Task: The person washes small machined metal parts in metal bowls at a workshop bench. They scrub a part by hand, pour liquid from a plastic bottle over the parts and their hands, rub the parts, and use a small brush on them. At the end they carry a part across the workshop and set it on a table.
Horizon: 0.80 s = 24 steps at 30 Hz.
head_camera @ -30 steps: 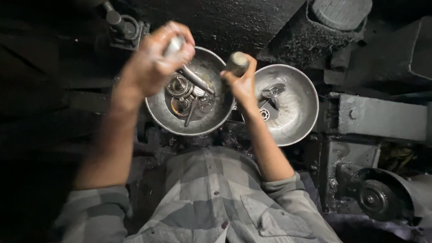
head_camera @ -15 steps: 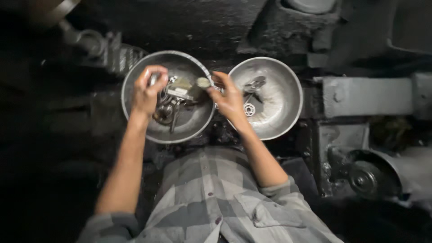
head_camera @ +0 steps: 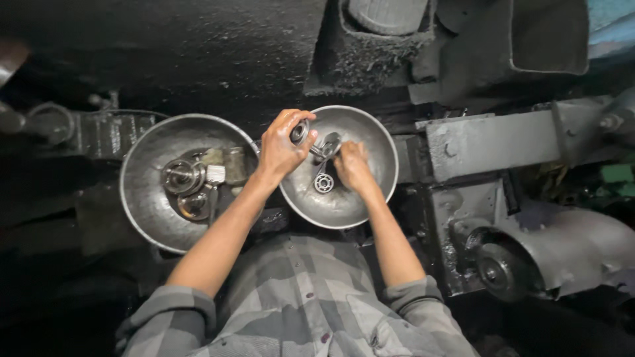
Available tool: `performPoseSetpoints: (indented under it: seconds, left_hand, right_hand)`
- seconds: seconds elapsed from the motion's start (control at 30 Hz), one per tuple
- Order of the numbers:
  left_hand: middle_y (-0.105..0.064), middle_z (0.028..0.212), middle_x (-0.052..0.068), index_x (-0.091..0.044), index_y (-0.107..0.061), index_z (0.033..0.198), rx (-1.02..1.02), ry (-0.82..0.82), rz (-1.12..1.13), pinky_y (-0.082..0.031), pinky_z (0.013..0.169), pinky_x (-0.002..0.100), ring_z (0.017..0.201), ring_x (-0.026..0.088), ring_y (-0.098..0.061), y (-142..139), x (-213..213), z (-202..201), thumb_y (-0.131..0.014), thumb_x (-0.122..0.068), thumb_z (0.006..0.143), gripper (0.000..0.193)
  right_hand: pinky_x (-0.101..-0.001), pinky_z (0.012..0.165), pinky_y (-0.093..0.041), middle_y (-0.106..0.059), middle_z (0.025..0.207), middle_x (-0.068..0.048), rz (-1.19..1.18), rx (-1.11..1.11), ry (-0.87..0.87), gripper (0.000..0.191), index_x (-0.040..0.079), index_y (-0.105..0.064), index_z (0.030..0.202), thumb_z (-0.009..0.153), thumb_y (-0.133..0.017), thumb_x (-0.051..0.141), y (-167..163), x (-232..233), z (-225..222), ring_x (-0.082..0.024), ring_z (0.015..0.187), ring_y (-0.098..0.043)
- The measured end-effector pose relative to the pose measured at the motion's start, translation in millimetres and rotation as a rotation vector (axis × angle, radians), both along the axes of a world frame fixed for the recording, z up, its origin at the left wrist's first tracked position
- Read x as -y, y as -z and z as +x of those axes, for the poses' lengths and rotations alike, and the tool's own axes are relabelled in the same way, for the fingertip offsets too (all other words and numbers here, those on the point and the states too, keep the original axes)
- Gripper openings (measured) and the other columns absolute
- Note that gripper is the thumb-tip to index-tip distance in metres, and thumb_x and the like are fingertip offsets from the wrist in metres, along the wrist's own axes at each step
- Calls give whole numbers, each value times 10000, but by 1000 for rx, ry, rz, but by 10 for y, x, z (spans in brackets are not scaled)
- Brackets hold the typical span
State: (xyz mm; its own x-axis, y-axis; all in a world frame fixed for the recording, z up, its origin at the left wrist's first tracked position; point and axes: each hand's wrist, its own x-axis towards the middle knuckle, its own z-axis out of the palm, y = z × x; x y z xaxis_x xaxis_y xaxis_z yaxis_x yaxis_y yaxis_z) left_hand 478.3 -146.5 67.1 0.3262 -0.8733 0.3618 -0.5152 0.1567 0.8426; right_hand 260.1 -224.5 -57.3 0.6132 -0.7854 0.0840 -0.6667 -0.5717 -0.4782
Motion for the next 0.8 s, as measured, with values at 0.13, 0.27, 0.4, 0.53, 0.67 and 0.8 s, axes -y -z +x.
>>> performPoseSetpoints:
  seconds: [0.13, 0.27, 0.4, 0.53, 0.67, 0.8]
  left_hand:
    - [-696, 1114, 114, -120, -720, 1103, 100, -19, 13, -562, 912, 416, 1041, 318, -692, 47, 241, -170, -771, -111, 802, 305]
    - [-705, 1134, 105, -106, -713, 1121, -93, -95, 109, -566, 888, 364, 1013, 270, -720, 85, 286, -283, -733, -121, 871, 251]
    - [-713, 1145, 117, -69, -717, 1137, -141, -135, 6, -549, 909, 342, 1048, 259, -715, 47, 283, -305, -733, -114, 873, 268]
    - [-718, 1186, 117, -56, -715, 1162, -148, -124, -5, -535, 954, 346, 1104, 260, -709, 38, 248, -326, -726, -134, 889, 284]
    - [-722, 1197, 130, -50, -721, 1184, -586, -159, 94, -537, 984, 381, 1112, 284, -681, 118, 150, -424, -704, -170, 919, 291]
    - [-712, 1263, 186, -70, -675, 1277, -1413, -69, 16, -556, 1046, 499, 1156, 379, -666, 123, -150, -371, -649, -231, 878, 431]
  right_hand:
    - [-496, 915, -463, -635, 1086, -208, 73, 176, -36, 197, 4, -622, 1129, 967, -661, 108, -94, 26, -97, -410, 1040, -568]
    - [-467, 931, -468, -635, 1092, -189, 188, 283, -35, 173, 9, -615, 1157, 1012, -610, 104, -315, 36, -276, -384, 1082, -585]
    - [-461, 936, -458, -618, 1106, -191, 232, 274, -110, 218, -4, -606, 1188, 993, -611, 93, -683, 125, -436, -379, 1082, -580]
    - [-451, 936, -475, -631, 1112, -178, 253, 291, -173, 215, 14, -611, 1193, 999, -626, 106, -1083, 218, -404, -366, 1086, -597]
    - [-437, 884, -501, -675, 1049, -166, 274, 291, -274, 236, 45, -653, 1206, 986, -671, 131, -1435, 165, -204, -363, 1010, -646]
    - [-393, 881, -528, -692, 1147, -177, 520, 526, -433, 465, 38, -550, 1318, 923, -738, 195, -1642, 47, -145, -363, 1040, -672]
